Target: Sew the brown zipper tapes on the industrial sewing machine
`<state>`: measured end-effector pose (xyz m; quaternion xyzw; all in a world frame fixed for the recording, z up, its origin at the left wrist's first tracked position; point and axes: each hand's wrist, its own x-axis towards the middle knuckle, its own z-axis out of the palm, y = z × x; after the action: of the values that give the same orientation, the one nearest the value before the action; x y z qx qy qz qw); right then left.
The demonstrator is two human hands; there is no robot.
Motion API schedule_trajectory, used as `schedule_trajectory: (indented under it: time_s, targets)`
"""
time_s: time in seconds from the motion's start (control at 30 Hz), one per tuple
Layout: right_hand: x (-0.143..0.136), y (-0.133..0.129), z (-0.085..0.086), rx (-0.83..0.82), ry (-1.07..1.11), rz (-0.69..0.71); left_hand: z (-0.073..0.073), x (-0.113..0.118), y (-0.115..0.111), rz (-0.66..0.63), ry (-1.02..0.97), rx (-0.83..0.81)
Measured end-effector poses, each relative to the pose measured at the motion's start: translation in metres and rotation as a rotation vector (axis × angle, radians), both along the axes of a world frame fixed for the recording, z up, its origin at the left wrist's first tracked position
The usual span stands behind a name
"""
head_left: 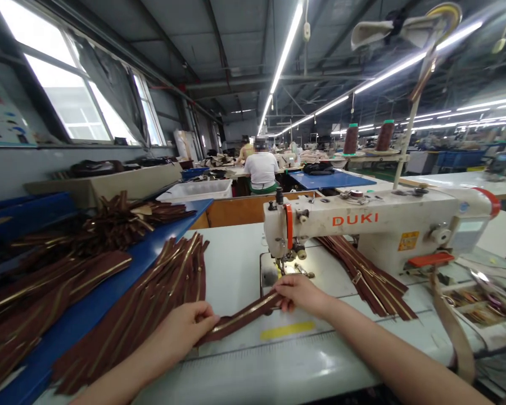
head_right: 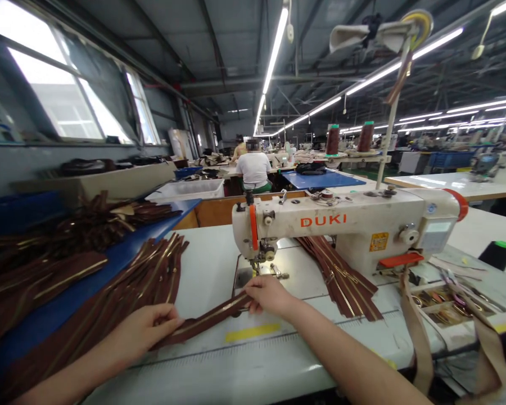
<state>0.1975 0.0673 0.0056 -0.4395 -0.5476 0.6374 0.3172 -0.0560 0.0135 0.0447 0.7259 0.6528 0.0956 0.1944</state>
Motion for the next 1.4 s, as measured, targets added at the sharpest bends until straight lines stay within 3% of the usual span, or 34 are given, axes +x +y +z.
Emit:
schedule_trajectory:
  time_s: [0.2, 0.37, 0.5, 0.6, 0.77, 0.87, 0.97, 1.07, 1.23, 1.4]
  targets:
    - [0.002, 0.017, -0.006, -0.051, -0.042, 0.024, -0.019, 0.026, 0.0, -0.221, 0.336, 0.445]
    - [0.011, 0.023, -0.007, -0.066, -0.041, 0.056, -0.041, 0.074, 0.011, -0.519, 0.224, 0.746]
    - [0.016, 0.026, -0.006, -0.049, -0.071, 0.069, -0.049, 0.094, 0.029, -0.606, 0.156, 0.847]
    - [0.015, 0.028, -0.006, -0.014, -0.119, 0.067, -0.051, 0.095, 0.038, -0.634, 0.129, 0.828]
    - [0.028, 0.025, -0.01, 0.164, -0.189, -0.029, -0.055, 0.091, 0.041, -0.557, 0.113, 0.685]
    - [0.042, 0.019, -0.014, 0.426, -0.217, -0.052, -0.056, 0.09, 0.04, -0.543, 0.057, 0.64]
    - [0.047, 0.015, -0.016, 0.724, -0.291, 0.015, -0.055, 0.092, 0.04, -0.509, -0.025, 0.609]
    - [0.044, 0.015, -0.017, 0.866, -0.389, 0.041, -0.053, 0.092, 0.039, -0.467, -0.095, 0.569]
    - [0.04, 0.02, -0.02, 0.98, -0.454, 0.03, -0.052, 0.092, 0.039, -0.436, -0.173, 0.535]
    - [0.043, 0.021, -0.023, 0.973, -0.414, -0.002, -0.052, 0.09, 0.038, -0.419, -0.209, 0.489]
